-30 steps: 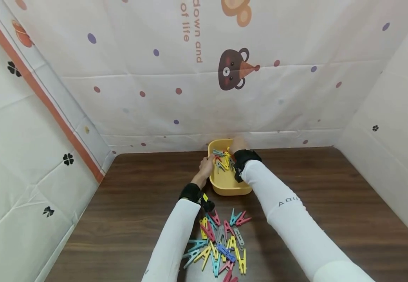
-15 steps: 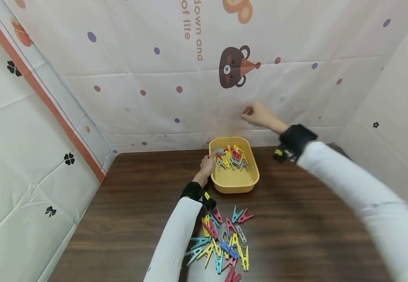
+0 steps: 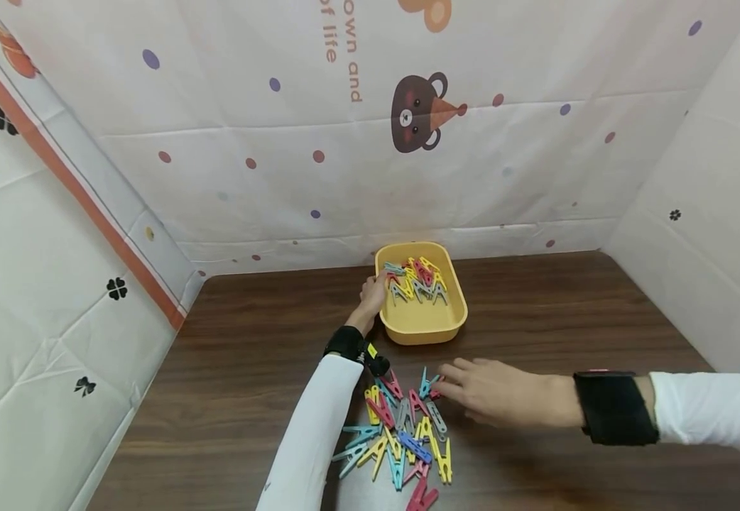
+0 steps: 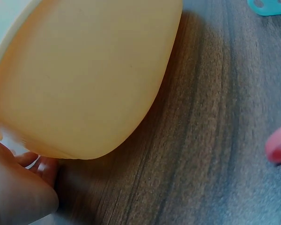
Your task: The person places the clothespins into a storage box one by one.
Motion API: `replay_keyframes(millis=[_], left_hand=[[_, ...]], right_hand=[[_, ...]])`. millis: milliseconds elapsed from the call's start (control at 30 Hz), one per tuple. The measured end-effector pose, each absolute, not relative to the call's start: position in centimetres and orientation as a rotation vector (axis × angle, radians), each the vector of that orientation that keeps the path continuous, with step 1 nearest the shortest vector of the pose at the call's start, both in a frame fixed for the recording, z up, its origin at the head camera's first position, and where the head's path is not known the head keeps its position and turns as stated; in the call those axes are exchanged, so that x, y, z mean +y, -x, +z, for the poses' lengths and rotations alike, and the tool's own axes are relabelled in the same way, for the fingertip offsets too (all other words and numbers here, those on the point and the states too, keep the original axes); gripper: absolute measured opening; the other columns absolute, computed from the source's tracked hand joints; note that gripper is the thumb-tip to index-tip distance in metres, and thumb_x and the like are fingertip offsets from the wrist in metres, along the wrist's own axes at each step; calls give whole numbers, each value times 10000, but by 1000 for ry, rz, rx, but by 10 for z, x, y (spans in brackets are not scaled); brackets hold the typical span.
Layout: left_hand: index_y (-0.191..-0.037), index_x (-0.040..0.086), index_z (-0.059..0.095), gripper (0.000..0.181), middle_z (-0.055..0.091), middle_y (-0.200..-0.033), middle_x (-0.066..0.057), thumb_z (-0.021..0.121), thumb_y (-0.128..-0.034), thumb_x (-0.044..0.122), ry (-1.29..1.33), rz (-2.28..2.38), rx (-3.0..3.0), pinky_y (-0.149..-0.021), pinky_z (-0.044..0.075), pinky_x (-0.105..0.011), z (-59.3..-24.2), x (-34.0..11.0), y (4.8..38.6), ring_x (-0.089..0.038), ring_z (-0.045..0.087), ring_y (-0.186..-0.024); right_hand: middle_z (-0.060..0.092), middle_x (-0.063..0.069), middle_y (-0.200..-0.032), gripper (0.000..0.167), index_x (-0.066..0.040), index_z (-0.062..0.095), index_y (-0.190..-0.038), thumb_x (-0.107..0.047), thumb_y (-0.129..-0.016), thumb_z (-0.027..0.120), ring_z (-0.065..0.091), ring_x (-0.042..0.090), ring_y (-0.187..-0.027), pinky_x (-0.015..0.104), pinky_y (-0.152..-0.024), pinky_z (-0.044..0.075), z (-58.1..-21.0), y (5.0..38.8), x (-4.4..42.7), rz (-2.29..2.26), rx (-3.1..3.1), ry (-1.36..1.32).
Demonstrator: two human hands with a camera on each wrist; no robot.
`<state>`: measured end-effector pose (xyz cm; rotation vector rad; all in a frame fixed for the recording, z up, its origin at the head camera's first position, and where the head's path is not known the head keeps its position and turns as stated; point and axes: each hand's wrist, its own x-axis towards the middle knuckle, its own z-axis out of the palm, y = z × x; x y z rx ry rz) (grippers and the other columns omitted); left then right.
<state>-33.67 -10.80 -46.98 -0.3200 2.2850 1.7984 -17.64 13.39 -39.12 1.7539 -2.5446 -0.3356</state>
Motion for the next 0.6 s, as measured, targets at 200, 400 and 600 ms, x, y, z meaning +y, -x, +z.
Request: replay_keyframes(millis=[200,400,600], left_hand=[[-1610,105,260,690,212,-1675,-119,290,-1089,556,323,1803,2270,-1272,196,-469,-475,-103,333,-295,144,-1569],[-1605,97,271,697,242,-1659,-131,278,-1088,564,300,1773,2267,-1260,225,-468,-480,-97,328,-295,177,-1559],[-1617,104,241,700,186,-1684,-127,283,-1088,560,290,1783,2256,-1272,193,-478,-476,-97,325,-304,127,-1577]], right_hand=[[627,30,-1133,376,-83,638,-1226,-177,-898,798,598,134,-982,250,-748,571,-426,193,144,-133,-2749,-1740],[635,-22,-1006,161,-148,712,-1051,-180,-911,785,581,96,-893,224,-698,551,-445,198,153,-32,-2710,-1732],[672,-67,-900,42,-179,730,-943,-159,-926,763,614,36,-795,214,-633,537,-442,200,154,-25,-2721,-1759]])
